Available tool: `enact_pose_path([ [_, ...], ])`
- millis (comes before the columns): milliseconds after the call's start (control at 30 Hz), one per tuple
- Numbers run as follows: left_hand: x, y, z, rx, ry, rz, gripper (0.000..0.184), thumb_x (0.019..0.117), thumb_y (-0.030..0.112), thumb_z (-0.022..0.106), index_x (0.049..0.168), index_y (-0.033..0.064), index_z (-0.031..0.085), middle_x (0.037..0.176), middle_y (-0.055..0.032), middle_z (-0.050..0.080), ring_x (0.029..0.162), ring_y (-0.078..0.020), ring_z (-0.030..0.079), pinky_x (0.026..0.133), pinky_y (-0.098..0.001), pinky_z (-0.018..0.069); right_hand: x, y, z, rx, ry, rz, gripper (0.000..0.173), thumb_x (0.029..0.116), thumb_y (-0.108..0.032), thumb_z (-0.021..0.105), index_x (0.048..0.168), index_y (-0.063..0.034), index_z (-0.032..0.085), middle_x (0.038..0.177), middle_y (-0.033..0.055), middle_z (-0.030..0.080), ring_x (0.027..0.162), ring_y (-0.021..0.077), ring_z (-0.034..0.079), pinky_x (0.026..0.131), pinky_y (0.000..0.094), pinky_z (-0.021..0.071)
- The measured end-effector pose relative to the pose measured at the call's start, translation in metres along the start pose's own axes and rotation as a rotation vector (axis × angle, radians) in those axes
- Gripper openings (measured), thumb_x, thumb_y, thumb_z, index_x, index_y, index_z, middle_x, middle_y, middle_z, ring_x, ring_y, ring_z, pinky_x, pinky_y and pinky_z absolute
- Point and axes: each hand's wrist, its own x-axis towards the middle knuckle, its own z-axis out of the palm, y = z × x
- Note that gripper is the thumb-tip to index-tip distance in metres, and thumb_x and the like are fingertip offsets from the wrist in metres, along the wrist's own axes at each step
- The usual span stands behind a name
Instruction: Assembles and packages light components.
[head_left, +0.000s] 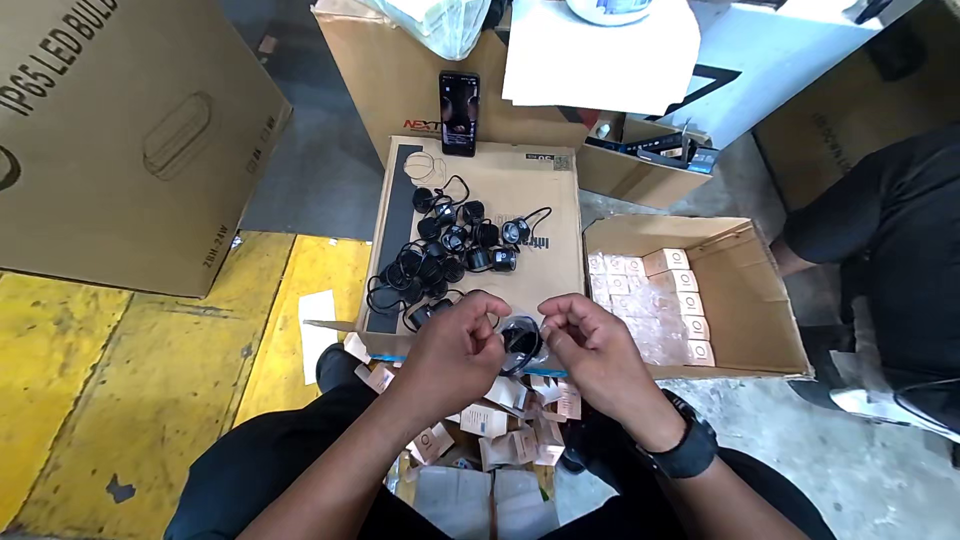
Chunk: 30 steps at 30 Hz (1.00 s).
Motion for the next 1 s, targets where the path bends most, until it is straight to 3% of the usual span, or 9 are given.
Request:
enact_pose_path([
  [67,0.001,0.000,-0.001,0.102,-0.071,-0.097,0.044,0.0892,0.017,0.062,0.133,0.0202,0.065,0.066,0.0102,0.055,0.054,-0.0047,0.050,0.052,-0.0250,0.0458,0.000,0.000,-0.002,0.049,0.026,-0.062,0.020,0.0962,-0.006,0.059,0.115,-0.0046,0.067,0.085,0.0008,0.068,0.070,0.0098,0.064,0.061,0.0238,0.0546],
  [100,0.001,0.000,-0.001,0.148,-0.099,-0.130,0.044,0.0885,0.019,0.062,0.132,0.0219,0.066,0.065,0.0104,0.054,0.055,-0.0051,0.050,0.053,-0.0272,0.0464,0.001,-0.001,-0.002,0.077,0.032,-0.085,0.021,0.0962,-0.005,0.059,0.115,-0.0041,0.067,0.086,0.0015,0.068,0.070,0.0104,0.064,0.062,0.0241,0.0550],
  [233,0.001,-0.005,0.001,0.235,-0.121,-0.089,0.014,0.0951,0.025,0.061,0.100,0.0193,0.073,0.068,0.0093,0.059,0.060,-0.0042,0.055,0.059,-0.0293,0.0494,0.001,-0.004,-0.005,0.194,0.007,-0.064,0.021,0.0940,-0.003,0.060,0.115,-0.0046,0.062,0.086,0.0037,0.069,0.070,0.0129,0.065,0.062,0.0265,0.0554],
  [367,0.002,-0.008,0.005,0.235,-0.059,0.022,0.019,0.1014,0.033,0.060,0.100,0.0184,0.073,0.092,0.0058,0.066,0.084,-0.0040,0.063,0.079,-0.0262,0.0549,0.000,-0.004,-0.005,0.200,-0.104,0.002,0.020,0.0949,-0.004,0.061,0.114,-0.0043,0.058,0.086,0.0035,0.067,0.071,0.0129,0.064,0.063,0.0268,0.0542],
  [567,-0.001,-0.011,0.011,0.239,0.110,0.151,0.022,0.1043,0.032,0.054,0.102,0.0160,0.070,0.086,0.0058,0.067,0.079,-0.0042,0.063,0.073,-0.0262,0.0554,-0.002,-0.001,0.001,0.034,-0.099,-0.007,0.019,0.0979,-0.010,0.058,0.116,-0.0074,0.064,0.088,0.0000,0.067,0.072,0.0094,0.064,0.065,0.0243,0.0555],
  [667,-0.001,-0.012,0.012,0.233,0.130,0.211,0.023,0.1050,0.031,0.054,0.103,0.0152,0.070,0.085,0.0055,0.067,0.080,-0.0044,0.064,0.074,-0.0270,0.0556,-0.003,0.001,0.003,-0.018,-0.122,-0.047,0.026,0.0983,-0.015,0.062,0.123,-0.0085,0.066,0.086,-0.0024,0.066,0.072,0.0075,0.063,0.064,0.0226,0.0547],
  [800,-0.001,-0.013,0.013,0.217,0.111,0.248,0.023,0.1060,0.031,0.053,0.103,0.0139,0.069,0.086,0.0047,0.066,0.080,-0.0048,0.063,0.074,-0.0274,0.0557,-0.003,0.001,0.003,-0.093,-0.145,-0.110,0.043,0.0930,-0.011,0.061,0.136,-0.0117,0.064,0.104,-0.0002,0.066,0.084,0.0080,0.064,0.073,0.0231,0.0568],
  [900,-0.002,-0.012,0.013,0.149,0.132,0.192,0.020,0.1048,0.028,0.055,0.103,0.0126,0.068,0.081,0.0045,0.065,0.072,-0.0045,0.062,0.067,-0.0250,0.0548,-0.006,0.002,0.005,-0.130,-0.074,-0.143,0.034,0.0909,-0.013,0.062,0.125,-0.0100,0.067,0.106,0.0004,0.066,0.085,0.0073,0.065,0.073,0.0234,0.0575],
  [1000,-0.001,-0.008,0.013,0.000,0.159,0.150,0.015,0.1039,0.022,0.058,0.101,0.0101,0.066,0.075,0.0041,0.063,0.063,-0.0041,0.059,0.057,-0.0205,0.0515,-0.007,0.000,0.008,-0.088,-0.047,-0.097,0.023,0.0973,-0.030,0.069,0.109,-0.0101,0.068,0.086,-0.0025,0.066,0.071,0.0062,0.063,0.062,0.0221,0.0543],
])
